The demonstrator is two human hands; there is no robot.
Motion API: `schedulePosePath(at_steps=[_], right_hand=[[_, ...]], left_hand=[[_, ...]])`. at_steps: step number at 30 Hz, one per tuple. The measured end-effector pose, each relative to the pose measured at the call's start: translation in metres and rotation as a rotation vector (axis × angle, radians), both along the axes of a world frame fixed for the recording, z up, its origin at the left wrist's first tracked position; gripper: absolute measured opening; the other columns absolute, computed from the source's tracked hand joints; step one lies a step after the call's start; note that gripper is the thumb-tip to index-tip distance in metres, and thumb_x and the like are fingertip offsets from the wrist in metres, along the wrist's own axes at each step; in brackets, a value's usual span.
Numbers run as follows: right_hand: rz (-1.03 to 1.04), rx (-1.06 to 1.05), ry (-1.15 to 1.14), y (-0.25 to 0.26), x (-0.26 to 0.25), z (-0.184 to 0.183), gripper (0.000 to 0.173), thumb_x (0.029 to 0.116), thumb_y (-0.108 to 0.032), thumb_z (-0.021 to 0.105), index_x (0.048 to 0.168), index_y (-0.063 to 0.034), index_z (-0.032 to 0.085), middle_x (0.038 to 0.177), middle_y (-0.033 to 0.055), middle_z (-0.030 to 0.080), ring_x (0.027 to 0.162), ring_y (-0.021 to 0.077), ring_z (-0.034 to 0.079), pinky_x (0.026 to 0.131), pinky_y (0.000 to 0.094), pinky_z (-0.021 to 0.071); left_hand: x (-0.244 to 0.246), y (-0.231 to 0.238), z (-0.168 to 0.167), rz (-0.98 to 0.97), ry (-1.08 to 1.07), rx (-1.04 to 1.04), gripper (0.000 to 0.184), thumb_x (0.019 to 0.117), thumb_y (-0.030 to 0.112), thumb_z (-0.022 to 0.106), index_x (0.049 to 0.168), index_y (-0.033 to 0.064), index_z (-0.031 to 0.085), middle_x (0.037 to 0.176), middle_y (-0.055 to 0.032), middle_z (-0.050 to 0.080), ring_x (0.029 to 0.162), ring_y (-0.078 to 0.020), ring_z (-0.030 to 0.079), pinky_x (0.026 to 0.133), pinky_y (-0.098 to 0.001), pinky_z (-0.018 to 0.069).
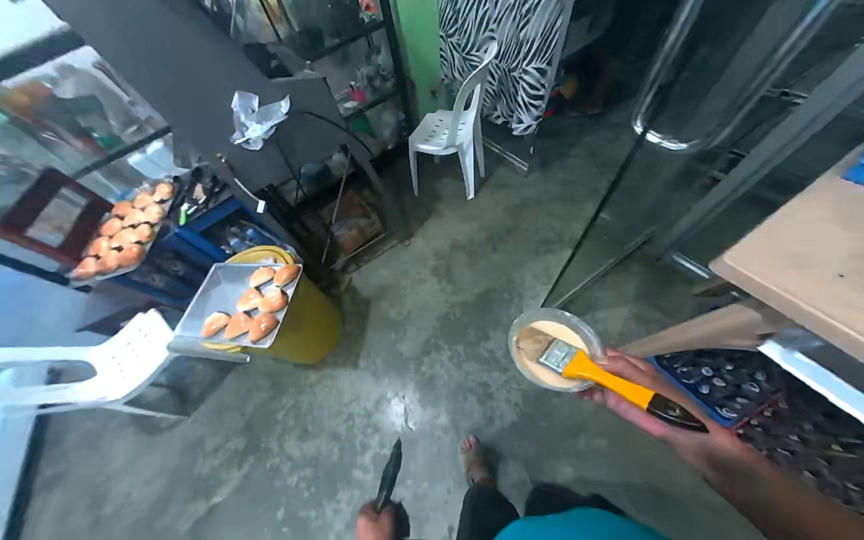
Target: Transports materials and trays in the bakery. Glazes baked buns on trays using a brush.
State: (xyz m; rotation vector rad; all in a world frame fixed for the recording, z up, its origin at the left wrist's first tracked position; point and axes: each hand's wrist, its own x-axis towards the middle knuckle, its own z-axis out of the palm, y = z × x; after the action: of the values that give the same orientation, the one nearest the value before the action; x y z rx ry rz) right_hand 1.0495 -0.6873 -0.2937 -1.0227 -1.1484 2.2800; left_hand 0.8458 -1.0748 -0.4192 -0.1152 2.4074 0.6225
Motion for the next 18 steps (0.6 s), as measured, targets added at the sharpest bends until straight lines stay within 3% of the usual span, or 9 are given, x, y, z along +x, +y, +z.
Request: schedulePosePath(at_steps=[2, 8, 10, 13, 18], right_hand=[[-0.085, -0.026, 0.013, 0.029, -0.036, 0.001, 0.022, 0.0948, -0.020, 0.048, 0.111, -0.0071, 0.056, 0.090, 0.0074, 0.072, 0.078, 0.0208, 0.073, 0.069, 0.0381, 0.0632], [-0.274, -0.016, 0.070, 0.129, -0.145, -0.008, 0.023, 0.0967, -0.019, 0.043, 0.113, -0.0075, 0.055, 0.088, 0.0051, 0.072, 0.075, 0.0191, 0.073, 0.067, 0.0365, 0.0639], [-0.346, -0.022, 0.089, 0.174, -0.186, -0.018, 0.022, 0.0999, -0.017, 0.042, 0.114, -0.0060, 0.053, 0.088, 0.0058, 0.071, 0.074, 0.0193, 0.073, 0.067, 0.0359, 0.0637], [-0.368, -0.059, 0.126, 0.257, -0.244, -0.037, 0.023, 0.0964, -0.020, 0.047, 0.114, -0.0078, 0.055, 0.091, 0.0066, 0.072, 0.077, 0.0206, 0.073, 0.070, 0.0366, 0.0639], [-0.405, -0.080, 0.141, 0.391, -0.344, -0.021, 0.022, 0.1035, -0.015, 0.037, 0.114, -0.0050, 0.054, 0.092, 0.0084, 0.072, 0.079, 0.0215, 0.074, 0.071, 0.0372, 0.0646]], left_hand=[[-0.053, 0.055, 0.006, -0.065, 0.007, 0.045, 0.025, 0.0923, 0.014, 0.067, 0.105, -0.0064, 0.071, 0.094, -0.0261, 0.071, 0.091, -0.0416, 0.068, 0.084, -0.0616, 0.0525], [-0.208, 0.225, 0.031, -0.343, 0.018, 0.082, 0.023, 0.0961, 0.011, 0.063, 0.107, -0.0085, 0.070, 0.104, -0.0269, 0.069, 0.099, -0.0389, 0.067, 0.092, -0.0566, 0.0516], [-0.254, 0.280, 0.027, -0.351, 0.005, 0.085, 0.024, 0.0967, 0.012, 0.063, 0.108, -0.0082, 0.069, 0.102, -0.0261, 0.069, 0.097, -0.0378, 0.067, 0.091, -0.0559, 0.0517], [-0.316, 0.357, 0.011, -0.354, -0.001, 0.085, 0.024, 0.0972, 0.013, 0.063, 0.108, -0.0082, 0.069, 0.099, -0.0255, 0.070, 0.094, -0.0371, 0.067, 0.089, -0.0558, 0.0520], [-0.411, 0.494, 0.012, -0.333, -0.041, 0.062, 0.024, 0.0984, 0.014, 0.062, 0.106, -0.0073, 0.069, 0.096, -0.0241, 0.069, 0.091, -0.0355, 0.067, 0.087, -0.0551, 0.0522]])
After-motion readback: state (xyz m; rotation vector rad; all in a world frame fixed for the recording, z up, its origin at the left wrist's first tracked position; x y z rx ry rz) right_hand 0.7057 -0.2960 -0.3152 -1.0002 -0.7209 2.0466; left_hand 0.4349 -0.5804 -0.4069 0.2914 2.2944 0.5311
